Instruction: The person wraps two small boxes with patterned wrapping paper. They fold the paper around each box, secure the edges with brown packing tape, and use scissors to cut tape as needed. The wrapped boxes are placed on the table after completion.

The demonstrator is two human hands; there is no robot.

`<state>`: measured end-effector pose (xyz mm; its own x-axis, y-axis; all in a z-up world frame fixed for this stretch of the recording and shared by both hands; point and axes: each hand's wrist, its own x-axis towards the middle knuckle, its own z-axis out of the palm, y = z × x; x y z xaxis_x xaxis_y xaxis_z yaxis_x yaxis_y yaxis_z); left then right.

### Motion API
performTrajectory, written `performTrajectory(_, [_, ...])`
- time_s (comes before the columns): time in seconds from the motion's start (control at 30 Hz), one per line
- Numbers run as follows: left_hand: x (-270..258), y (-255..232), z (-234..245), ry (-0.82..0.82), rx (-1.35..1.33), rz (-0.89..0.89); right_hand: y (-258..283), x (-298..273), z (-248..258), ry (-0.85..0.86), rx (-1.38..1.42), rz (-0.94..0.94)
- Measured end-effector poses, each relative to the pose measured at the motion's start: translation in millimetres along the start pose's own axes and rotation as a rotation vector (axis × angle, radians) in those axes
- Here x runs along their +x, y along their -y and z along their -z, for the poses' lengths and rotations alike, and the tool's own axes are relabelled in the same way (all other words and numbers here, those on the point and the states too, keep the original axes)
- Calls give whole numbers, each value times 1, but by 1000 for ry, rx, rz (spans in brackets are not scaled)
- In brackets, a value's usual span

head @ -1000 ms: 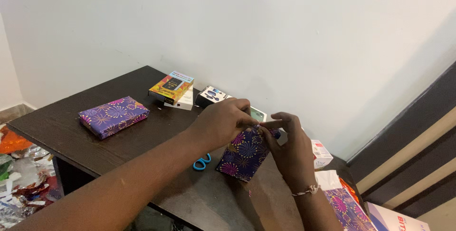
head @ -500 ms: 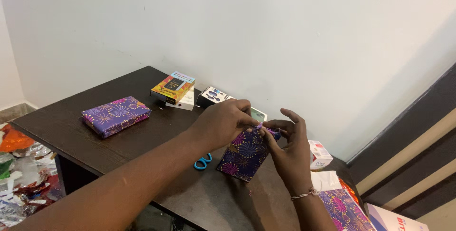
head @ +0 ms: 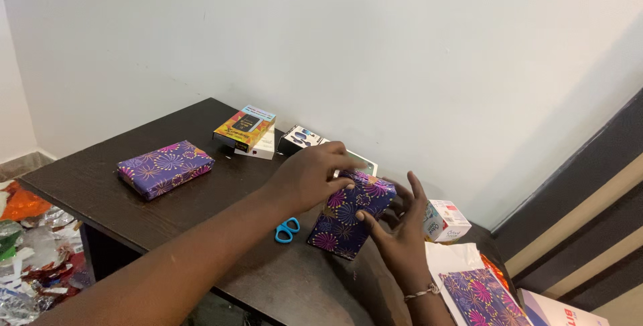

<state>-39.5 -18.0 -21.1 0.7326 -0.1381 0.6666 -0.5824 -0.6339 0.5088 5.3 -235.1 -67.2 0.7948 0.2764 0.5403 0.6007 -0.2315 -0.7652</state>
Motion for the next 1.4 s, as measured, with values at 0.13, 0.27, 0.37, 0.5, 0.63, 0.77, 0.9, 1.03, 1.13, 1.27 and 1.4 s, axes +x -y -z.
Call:
performTrajectory(0.13, [1, 7, -3, 19, -152, 94, -15, -9, -5, -74, 34, -154])
performTrajectory(0.27, [0, 16, -7, -125, -177, -100, -28, -22, -16, -77, 164, -267])
performTrajectory(0.37, [-5, 24, -16, -103, -240, 52, -35, -23, -20, -59, 260, -254])
performTrajectory(0.5, [-13, 40, -30, -77, -279, 156, -35, -25, -20, -24, 282, -209])
performTrajectory(0.63, [-32, 62, -39, 125, -334, 277, -32, -26, -18, -42, 291, -366])
performTrajectory(0.77, [-42, 69, -51, 171, -546, 392, -34, -26, -14, 26, 378, -381])
performTrajectory(0.9, [-46, 73, -41, 159, -721, 642, -41, -24, -8, 18, 437, -423])
performTrajectory(1.03, [-55, 91, -7, 143, -775, 620, -45, -24, -6, 20, 439, -425])
performTrajectory(1.13, [-67, 120, 36, 112, -456, 522, -47, -26, -8, 27, 385, -435])
performTrajectory(1.27, [-93, 151, 92, 114, 76, 674, -46, -21, -14, 35, 304, -429])
performTrajectory(1.4, [-123, 149, 113, 153, 290, 679, -44, -19, -19, 29, 208, -501])
